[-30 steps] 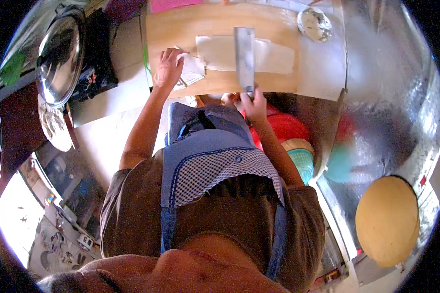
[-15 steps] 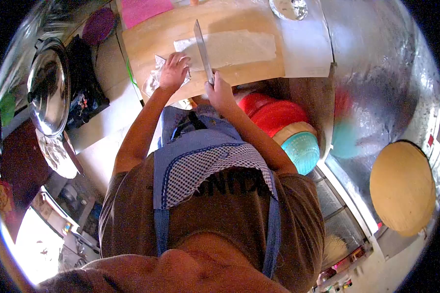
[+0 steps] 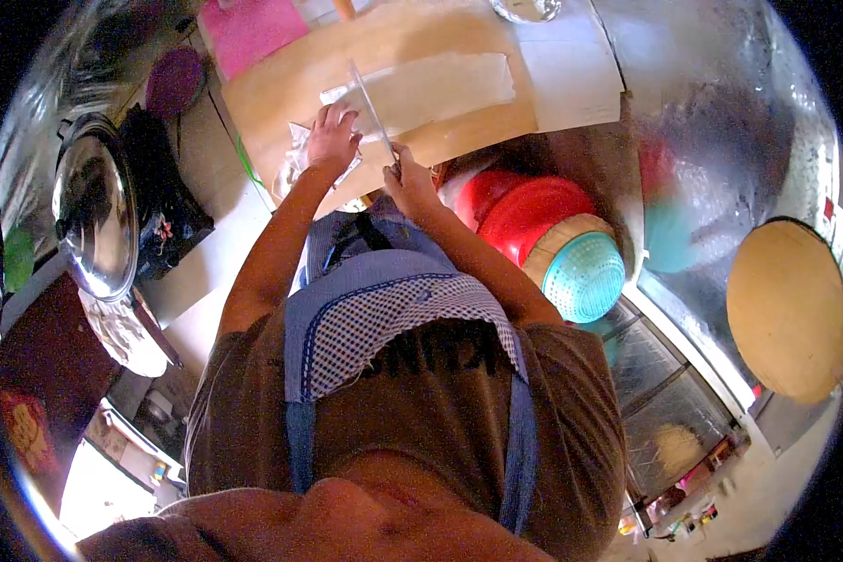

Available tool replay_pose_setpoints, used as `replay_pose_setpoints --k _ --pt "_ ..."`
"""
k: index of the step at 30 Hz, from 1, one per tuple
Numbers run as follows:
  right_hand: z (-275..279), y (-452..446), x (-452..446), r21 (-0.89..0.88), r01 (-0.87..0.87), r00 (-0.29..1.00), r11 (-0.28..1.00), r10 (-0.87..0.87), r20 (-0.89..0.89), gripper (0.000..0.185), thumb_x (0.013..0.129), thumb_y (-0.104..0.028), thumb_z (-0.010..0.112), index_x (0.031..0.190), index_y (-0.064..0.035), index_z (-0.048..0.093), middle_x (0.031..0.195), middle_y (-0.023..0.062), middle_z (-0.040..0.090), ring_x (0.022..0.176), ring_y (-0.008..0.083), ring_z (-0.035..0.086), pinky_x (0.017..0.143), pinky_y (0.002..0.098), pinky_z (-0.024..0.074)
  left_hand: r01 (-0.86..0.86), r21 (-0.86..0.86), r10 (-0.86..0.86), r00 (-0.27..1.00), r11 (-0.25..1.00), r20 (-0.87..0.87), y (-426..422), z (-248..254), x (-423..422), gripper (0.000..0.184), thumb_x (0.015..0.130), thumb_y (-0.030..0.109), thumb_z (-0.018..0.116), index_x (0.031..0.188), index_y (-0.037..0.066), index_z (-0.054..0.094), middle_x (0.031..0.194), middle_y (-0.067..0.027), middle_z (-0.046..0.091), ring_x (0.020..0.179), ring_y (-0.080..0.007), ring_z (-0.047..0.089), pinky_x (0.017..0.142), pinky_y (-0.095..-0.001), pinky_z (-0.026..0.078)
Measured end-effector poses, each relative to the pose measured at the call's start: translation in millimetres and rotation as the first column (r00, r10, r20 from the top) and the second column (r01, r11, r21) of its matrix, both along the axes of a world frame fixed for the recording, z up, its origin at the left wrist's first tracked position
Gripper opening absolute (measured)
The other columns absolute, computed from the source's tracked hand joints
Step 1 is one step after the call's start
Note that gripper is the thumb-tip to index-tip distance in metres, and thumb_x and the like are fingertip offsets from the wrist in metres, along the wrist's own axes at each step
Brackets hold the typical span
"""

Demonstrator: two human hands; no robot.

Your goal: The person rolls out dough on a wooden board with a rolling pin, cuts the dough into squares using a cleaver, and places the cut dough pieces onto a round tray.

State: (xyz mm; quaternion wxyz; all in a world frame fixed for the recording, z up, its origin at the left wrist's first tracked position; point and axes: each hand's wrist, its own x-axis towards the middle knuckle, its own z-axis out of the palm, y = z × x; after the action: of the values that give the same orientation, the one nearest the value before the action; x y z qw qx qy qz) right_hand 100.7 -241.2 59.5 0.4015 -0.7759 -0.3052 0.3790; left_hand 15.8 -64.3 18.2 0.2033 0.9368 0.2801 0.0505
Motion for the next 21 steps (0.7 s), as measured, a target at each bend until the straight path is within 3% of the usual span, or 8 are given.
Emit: replay_pose_setpoints --k 2,4,6,12,14,17,19,21 --pt "11.9 -8.7 2.7 -0.007 0.059 0.998 0.998 -0.059 0.014 0.044 0.090 -0.013 0.060 0.129 -0.0002 0.044 0.071 0.0182 0.060 0.064 0.0313 0.063 0.061 0.0417 0.0499 -0.011 -0.015 0.011 1.000 1.000 0.020 -4.6 -2.6 0.6 0.041 0.076 0.016 0.072 0.115 0.011 0.060 0.131 -0.0086 0.048 0.126 -0.0309 0.043 0.104 -0.0457 0.040" --pt "45.3 -5.2 14.9 -0.099 0.070 0.994 0.993 -0.061 0.086 0.042 0.089 -0.014 0.060 0.127 0.0006 0.047 0.073 0.0177 0.061 0.065 0.0306 0.063 0.061 0.0414 0.0496 0.080 0.016 -0.082 0.982 0.997 0.168 -5.5 -6.2 16.5 0.038 0.077 0.014 0.071 0.113 0.011 0.061 0.131 -0.0085 0.049 0.127 -0.0304 0.043 0.105 -0.0460 0.039" --pt "43.0 -4.8 32.8 -0.119 0.060 0.993 0.991 -0.046 0.112 0.039 0.090 -0.014 0.058 0.125 -0.0005 0.045 0.077 0.0225 0.064 0.076 0.0417 0.064 0.069 0.0491 0.0497 0.145 0.014 -0.145 0.971 0.989 0.193 -10.2 -7.4 30.7 0.039 0.077 0.014 0.070 0.114 0.012 0.061 0.132 -0.0084 0.049 0.129 -0.0298 0.042 0.108 -0.0455 0.036" --pt "29.2 -5.6 62.5 -0.146 0.011 0.976 0.989 0.021 0.216 0.036 0.089 -0.016 0.058 0.119 0.0010 0.047 0.079 0.0231 0.063 0.075 0.0407 0.065 0.068 0.0480 0.0499 0.189 0.003 -0.189 0.980 0.982 -0.061 -13.5 -3.7 51.0 0.043 0.081 0.020 0.069 0.123 0.016 0.058 0.140 -0.0068 0.044 0.136 -0.0291 0.035 0.112 -0.0438 0.032" --pt "20.0 -3.2 63.5 -0.117 0.019 0.973 0.993 0.008 0.231 0.036 0.089 -0.015 0.058 0.119 0.0010 0.049 0.077 0.0215 0.063 0.072 0.0375 0.065 0.066 0.0449 0.0504 0.192 0.008 -0.191 0.981 0.981 -0.044 -13.1 -8.3 51.0 0.044 0.081 0.020 0.069 0.123 0.016 0.058 0.140 -0.0066 0.044 0.136 -0.0290 0.035 0.112 -0.0435 0.033" --pt "-3.5 -2.6 50.1 -0.195 0.058 0.987 0.979 -0.027 0.158 0.036 0.089 -0.016 0.058 0.119 0.0004 0.048 0.079 0.0228 0.064 0.075 0.0408 0.065 0.069 0.0467 0.0505 0.189 0.028 -0.188 0.981 0.982 -0.036 -13.6 -15.7 49.0 0.045 0.080 0.021 0.069 0.123 0.017 0.059 0.140 -0.0063 0.045 0.136 -0.0288 0.035 0.111 -0.0431 0.033" --pt "-16.3 -2.8 41.2 -0.180 0.076 0.952 0.981 -0.018 0.304 0.037 0.089 -0.016 0.059 0.120 -0.0003 0.047 0.078 0.0230 0.064 0.074 0.0398 0.065 0.068 0.0463 0.0508 0.181 0.053 -0.179 0.983 0.982 -0.033 -14.1 -16.5 48.6 0.045 0.080 0.022 0.070 0.123 0.017 0.059 0.140 -0.0061 0.045 0.135 -0.0287 0.035 0.111 -0.0430 0.033" --pt "-12.6 -10.1 37.1 -0.139 0.092 0.958 0.986 -0.049 0.284 0.037 0.089 -0.016 0.059 0.121 -0.0004 0.048 0.077 0.0221 0.064 0.072 0.0371 0.066 0.067 0.0445 0.0509 0.144 0.061 -0.142 0.989 0.988 -0.038 -15.9 -12.8 48.5 0.042 0.079 0.019 0.067 0.121 0.016 0.060 0.134 -0.0062 0.049 0.134 -0.0287 0.036 0.111 -0.0423 0.033"
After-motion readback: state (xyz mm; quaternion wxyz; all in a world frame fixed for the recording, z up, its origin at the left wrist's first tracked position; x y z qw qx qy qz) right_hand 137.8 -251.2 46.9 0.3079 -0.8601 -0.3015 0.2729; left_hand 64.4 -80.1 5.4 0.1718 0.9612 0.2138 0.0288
